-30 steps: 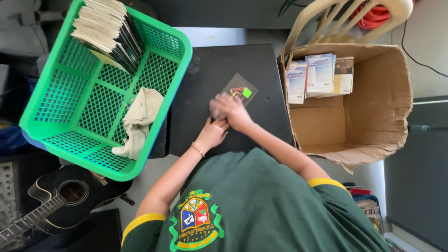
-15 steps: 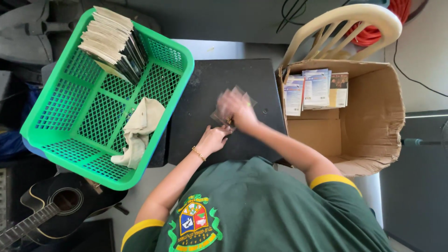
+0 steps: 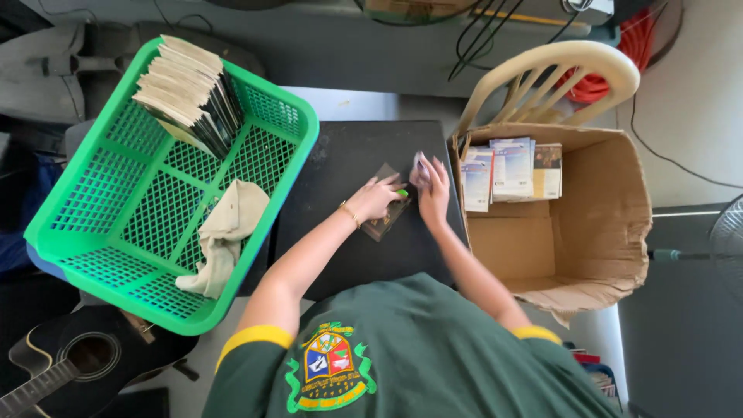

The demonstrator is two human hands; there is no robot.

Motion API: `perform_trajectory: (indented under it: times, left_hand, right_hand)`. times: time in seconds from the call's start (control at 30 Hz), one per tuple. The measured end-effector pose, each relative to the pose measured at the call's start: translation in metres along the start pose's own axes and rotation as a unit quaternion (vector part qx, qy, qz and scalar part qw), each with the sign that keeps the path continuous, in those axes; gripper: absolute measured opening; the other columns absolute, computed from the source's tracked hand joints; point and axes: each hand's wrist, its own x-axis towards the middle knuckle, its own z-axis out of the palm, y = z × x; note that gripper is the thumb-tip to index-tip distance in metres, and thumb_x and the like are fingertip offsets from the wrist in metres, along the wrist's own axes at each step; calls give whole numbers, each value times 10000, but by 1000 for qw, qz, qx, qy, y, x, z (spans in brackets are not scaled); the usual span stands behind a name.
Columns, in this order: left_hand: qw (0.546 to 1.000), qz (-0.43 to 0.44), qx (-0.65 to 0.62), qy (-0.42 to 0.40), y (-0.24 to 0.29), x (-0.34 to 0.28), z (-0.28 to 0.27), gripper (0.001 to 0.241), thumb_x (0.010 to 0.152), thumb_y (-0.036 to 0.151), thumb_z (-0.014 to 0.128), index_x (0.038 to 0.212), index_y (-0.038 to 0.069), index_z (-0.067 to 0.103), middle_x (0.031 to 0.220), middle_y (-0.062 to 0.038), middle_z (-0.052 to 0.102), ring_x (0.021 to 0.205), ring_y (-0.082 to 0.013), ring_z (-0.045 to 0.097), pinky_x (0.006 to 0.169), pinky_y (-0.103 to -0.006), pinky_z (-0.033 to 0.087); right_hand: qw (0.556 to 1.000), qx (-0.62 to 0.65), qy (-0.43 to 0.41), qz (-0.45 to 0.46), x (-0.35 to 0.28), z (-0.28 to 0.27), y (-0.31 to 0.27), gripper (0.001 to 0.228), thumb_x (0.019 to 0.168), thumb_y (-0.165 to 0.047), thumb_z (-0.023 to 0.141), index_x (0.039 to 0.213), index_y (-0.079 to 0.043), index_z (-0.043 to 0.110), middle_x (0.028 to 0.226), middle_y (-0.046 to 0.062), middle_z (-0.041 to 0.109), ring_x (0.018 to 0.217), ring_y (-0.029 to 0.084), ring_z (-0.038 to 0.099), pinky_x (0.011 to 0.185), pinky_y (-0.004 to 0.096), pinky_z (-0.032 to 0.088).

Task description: Cleaning individual CD cases with a cloth and organizing them into a cardboard box.

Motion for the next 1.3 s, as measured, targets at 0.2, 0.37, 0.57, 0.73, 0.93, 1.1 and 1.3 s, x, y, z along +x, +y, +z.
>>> perform_trajectory:
  times: [0.2, 0.37, 0.57, 0.73, 0.93, 1.1, 1.3]
  left_hand:
    - [995, -19, 91, 29, -20, -9, 16, 506, 997, 434, 618, 1490, 399, 509, 1644, 57, 384, 1494, -292, 370, 1142, -604, 416]
    - [960, -193, 134, 153, 7, -57, 55, 705, 872, 502, 726, 1440, 121, 554, 1471, -232, 514, 978, -303, 685, 662, -412, 652]
    - [949, -244, 124, 155, 56, -141, 88, 564, 803, 421, 800, 1262, 122, 666, 1145, -271, 635, 644, -255, 745, 500, -373, 607]
    - [930, -300, 28, 210, 75, -173, 130, 387, 822, 356, 763, 1164, 191, 685, 1198, -71, 580, 676, -259, 731, 563, -411, 633]
    - [887, -349, 82, 291, 100, -165, 119, 435, 751, 478, 802, 1120, 271, 698, 1051, -3, 554, 758, -243, 686, 592, -419, 595]
    - [860, -435, 68, 258, 120, -155, 109, 739, 644, 524, 865, 1251, 201, 594, 1126, -27, 522, 1026, -274, 548, 800, -462, 511]
    - [859, -474, 6, 194, 123, -147, 108, 770, 743, 332, 857, 1404, 209, 481, 1308, -39, 502, 1198, -265, 489, 942, -460, 486]
  right_hand:
    - [996, 29, 33, 72, -80, -27, -22, 706, 777, 124, 552, 1368, -242, 674, 1364, 86, 614, 1377, 362, 490, 1204, 502, 326]
    - [996, 29, 20, 87, -100, -38, -26, 722, 785, 110, 551, 1390, -267, 661, 1383, 65, 609, 1379, 320, 497, 1200, 477, 343]
    - [959, 244, -31, 138, -87, -21, -100, 439, 827, -24, 651, 1252, -126, 690, 1116, 129, 679, 998, 321, 636, 868, 438, 498]
    - [943, -116, -194, -242, -153, 18, -77, 454, 964, -213, 630, 1373, -411, 636, 1418, 6, 607, 1317, 288, 559, 1022, 540, 423]
    - [885, -217, -222, -346, -79, -1, -28, 570, 906, 52, 563, 1412, -206, 610, 1580, 25, 493, 1513, 280, 335, 1142, 636, 216]
    - [922, -159, -252, -247, -89, -17, -79, 521, 1031, 19, 492, 1486, -227, 550, 1593, 71, 463, 1508, 351, 333, 1136, 717, 169]
    - [794, -232, -311, -469, -132, -23, 51, 774, 770, -104, 656, 1506, -267, 481, 1627, 57, 408, 1499, 305, 358, 1103, 677, 311]
